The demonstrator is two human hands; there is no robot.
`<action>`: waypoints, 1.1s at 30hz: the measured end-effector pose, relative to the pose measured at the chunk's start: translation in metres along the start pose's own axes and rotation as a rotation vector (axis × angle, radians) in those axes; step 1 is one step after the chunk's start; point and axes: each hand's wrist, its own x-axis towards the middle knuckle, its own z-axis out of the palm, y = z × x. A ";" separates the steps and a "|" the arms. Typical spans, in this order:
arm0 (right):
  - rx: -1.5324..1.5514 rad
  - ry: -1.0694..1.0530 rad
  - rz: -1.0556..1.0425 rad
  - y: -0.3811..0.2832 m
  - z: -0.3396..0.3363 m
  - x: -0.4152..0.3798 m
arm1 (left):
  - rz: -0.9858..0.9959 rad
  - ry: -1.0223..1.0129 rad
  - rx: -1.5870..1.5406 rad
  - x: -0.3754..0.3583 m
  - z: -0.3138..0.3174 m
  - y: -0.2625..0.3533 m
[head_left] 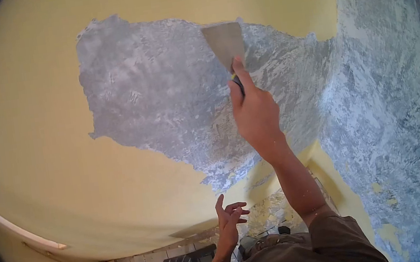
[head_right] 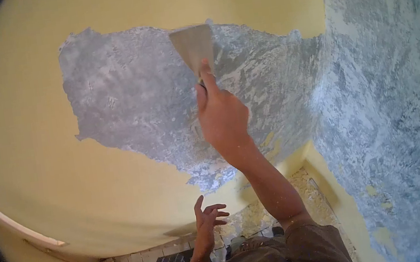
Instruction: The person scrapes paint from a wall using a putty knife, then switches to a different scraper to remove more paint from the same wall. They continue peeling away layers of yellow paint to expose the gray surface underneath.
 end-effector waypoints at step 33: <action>0.144 0.179 0.036 -0.080 0.029 0.018 | -0.019 -0.149 0.095 0.025 -0.101 0.020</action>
